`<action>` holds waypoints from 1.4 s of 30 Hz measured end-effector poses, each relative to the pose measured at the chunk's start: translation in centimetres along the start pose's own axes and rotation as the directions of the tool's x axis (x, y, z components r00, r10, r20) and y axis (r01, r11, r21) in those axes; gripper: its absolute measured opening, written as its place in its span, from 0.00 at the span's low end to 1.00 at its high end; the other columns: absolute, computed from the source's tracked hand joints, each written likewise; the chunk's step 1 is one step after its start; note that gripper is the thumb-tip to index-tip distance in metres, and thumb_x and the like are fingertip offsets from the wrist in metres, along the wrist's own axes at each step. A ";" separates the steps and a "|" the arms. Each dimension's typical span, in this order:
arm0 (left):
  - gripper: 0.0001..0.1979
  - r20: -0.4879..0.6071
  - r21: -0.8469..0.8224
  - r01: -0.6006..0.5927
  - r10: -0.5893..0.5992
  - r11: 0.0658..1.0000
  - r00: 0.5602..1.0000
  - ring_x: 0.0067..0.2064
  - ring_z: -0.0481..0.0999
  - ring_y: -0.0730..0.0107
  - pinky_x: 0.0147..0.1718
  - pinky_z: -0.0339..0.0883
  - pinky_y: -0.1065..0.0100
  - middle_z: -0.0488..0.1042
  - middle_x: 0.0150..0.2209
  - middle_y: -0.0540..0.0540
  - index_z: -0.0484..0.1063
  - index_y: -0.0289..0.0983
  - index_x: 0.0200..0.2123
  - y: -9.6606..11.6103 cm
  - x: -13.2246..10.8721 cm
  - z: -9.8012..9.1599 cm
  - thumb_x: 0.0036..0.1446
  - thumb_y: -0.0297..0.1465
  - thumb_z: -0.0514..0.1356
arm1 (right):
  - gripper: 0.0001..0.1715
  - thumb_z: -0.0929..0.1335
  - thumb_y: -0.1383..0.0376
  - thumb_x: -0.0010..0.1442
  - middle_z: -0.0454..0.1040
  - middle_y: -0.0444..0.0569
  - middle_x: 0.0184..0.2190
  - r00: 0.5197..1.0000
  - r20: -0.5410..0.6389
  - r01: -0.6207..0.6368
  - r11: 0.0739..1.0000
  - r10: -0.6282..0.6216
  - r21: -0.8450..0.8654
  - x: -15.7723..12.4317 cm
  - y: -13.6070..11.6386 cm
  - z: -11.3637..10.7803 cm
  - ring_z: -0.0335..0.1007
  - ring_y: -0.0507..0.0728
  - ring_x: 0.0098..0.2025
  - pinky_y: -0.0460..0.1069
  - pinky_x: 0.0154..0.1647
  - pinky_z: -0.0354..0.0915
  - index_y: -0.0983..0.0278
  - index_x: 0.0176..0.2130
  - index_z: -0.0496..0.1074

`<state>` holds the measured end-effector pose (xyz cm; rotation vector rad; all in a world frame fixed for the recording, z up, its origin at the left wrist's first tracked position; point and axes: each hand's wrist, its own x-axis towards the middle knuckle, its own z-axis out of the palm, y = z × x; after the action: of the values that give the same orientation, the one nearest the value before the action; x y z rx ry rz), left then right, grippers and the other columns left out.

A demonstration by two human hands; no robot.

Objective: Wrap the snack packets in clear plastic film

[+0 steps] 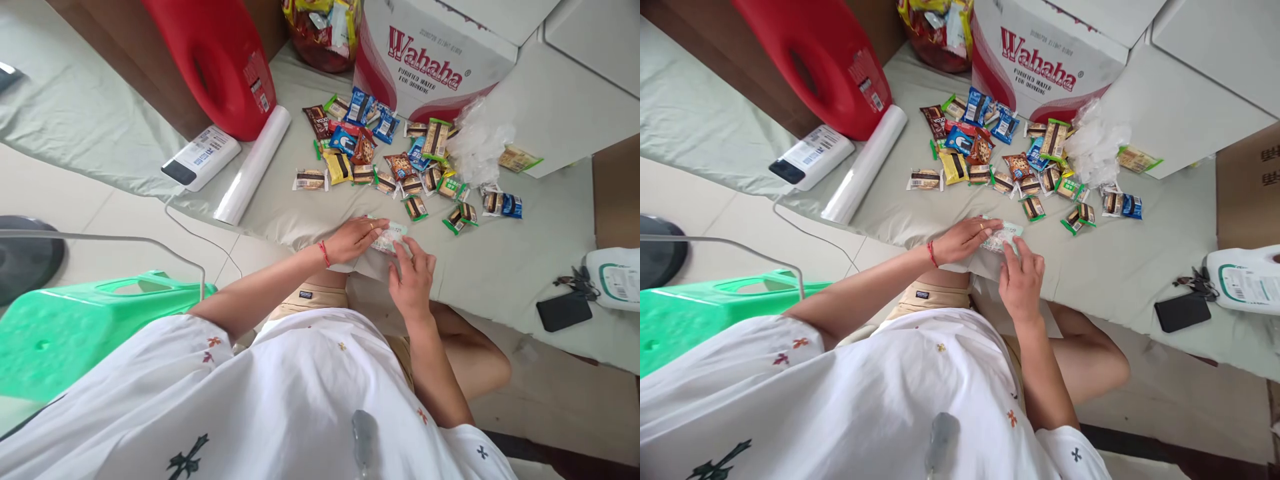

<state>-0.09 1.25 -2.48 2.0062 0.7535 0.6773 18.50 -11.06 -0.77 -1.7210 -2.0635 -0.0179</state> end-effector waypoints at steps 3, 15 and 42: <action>0.36 0.013 -0.141 0.108 -0.107 0.984 0.994 0.67 0.70 0.58 0.69 0.57 0.59 0.76 0.62 0.40 0.58 0.36 0.73 0.7 0.0 -0.5 0.72 0.53 0.43 | 0.29 0.65 0.60 0.70 0.67 0.58 0.68 0.994 0.093 0.068 0.994 -0.059 -0.089 1.5 0.1 0.7 0.57 0.70 0.68 0.68 0.69 0.54 0.61 0.68 0.67; 0.35 -0.232 -0.729 0.063 -0.333 0.682 0.914 0.65 0.71 0.56 0.62 0.67 0.55 0.75 0.61 0.39 0.68 0.43 0.63 0.1 -1.2 -2.8 0.57 0.49 0.69 | 0.28 0.63 0.49 0.71 0.79 0.53 0.54 0.896 -0.002 -0.325 0.658 0.444 0.679 4.1 0.9 0.2 0.75 0.61 0.56 0.59 0.58 0.71 0.60 0.61 0.74; 0.24 0.049 -0.990 0.117 -0.594 0.077 0.803 0.41 0.80 0.69 0.48 0.75 0.62 0.78 0.39 0.48 0.69 0.38 0.43 3.6 0.7 4.4 0.47 0.28 0.77 | 0.38 0.72 0.45 0.60 0.79 0.56 0.53 0.747 0.187 -0.534 0.408 0.638 0.740 -0.1 -0.2 1.4 0.78 0.61 0.49 0.57 0.51 0.75 0.63 0.62 0.72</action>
<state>4.36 -2.17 -1.36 0.3620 0.6932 0.9081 17.91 -10.80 -1.99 -1.6706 -0.9595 0.8378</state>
